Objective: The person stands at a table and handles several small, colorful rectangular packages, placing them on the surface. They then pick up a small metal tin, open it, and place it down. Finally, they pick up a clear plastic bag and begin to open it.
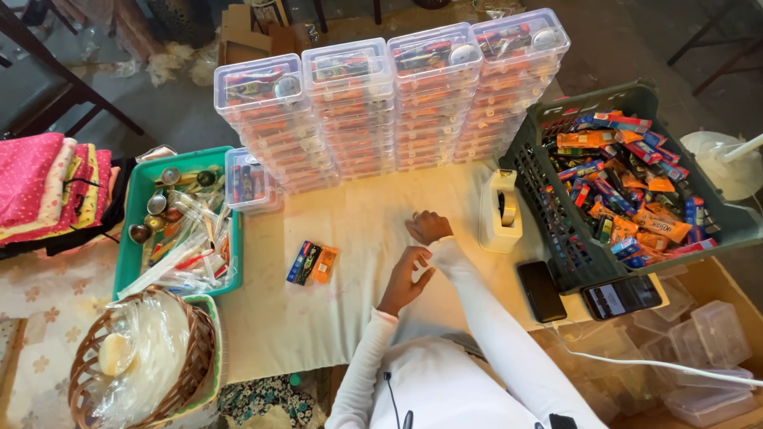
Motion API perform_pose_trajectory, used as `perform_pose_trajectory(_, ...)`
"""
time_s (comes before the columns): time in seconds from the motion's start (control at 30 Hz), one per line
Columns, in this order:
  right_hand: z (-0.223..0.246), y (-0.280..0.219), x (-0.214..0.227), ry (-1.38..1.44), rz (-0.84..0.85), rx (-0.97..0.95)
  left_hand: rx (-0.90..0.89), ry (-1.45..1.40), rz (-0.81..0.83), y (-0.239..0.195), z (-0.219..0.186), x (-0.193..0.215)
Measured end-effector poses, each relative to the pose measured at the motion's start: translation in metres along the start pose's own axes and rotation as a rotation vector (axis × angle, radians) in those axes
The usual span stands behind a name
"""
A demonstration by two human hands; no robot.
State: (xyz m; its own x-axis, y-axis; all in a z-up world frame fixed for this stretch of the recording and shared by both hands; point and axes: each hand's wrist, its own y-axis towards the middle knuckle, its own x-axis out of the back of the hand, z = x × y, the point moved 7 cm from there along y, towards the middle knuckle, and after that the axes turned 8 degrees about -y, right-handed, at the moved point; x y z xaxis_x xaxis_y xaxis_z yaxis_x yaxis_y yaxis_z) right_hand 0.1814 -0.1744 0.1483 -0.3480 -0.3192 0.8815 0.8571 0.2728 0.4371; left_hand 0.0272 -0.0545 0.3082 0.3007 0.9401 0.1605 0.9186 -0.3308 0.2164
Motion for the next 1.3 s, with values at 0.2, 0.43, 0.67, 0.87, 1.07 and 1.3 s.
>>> perform_pose_trajectory(0.2, -0.004, -0.026, -0.060, -0.295, 0.198, 0.570, -0.520, -0.013, 0.297, -0.010, -0.147, -0.045)
perform_pose_trajectory(0.43, 0.014, -0.030, -0.053, -0.396, 0.159, 0.840, -0.541, -0.039, 0.599, -0.029, -0.111, -0.080)
perform_pose_trajectory(0.67, -0.004, 0.030, 0.005, -0.126, 0.188, 0.185, -0.258, -0.089, 0.622, -0.029, -0.103, -0.048)
perform_pose_trajectory(0.87, 0.038, 0.046, 0.052, 0.039, -0.030, 0.176, 0.110, -0.319, -0.057, -0.013, 0.076, 0.004)
perform_pose_trajectory(1.07, 0.089, 0.011, 0.121, 0.511, -0.047, 0.146, 0.114, -0.261, -0.608, -0.022, 0.170, 0.058)
perform_pose_trajectory(1.3, 0.089, -0.038, 0.115, 0.995, -0.121, 0.099, 0.507, -0.790, -0.236, -0.020, 0.156, 0.008)
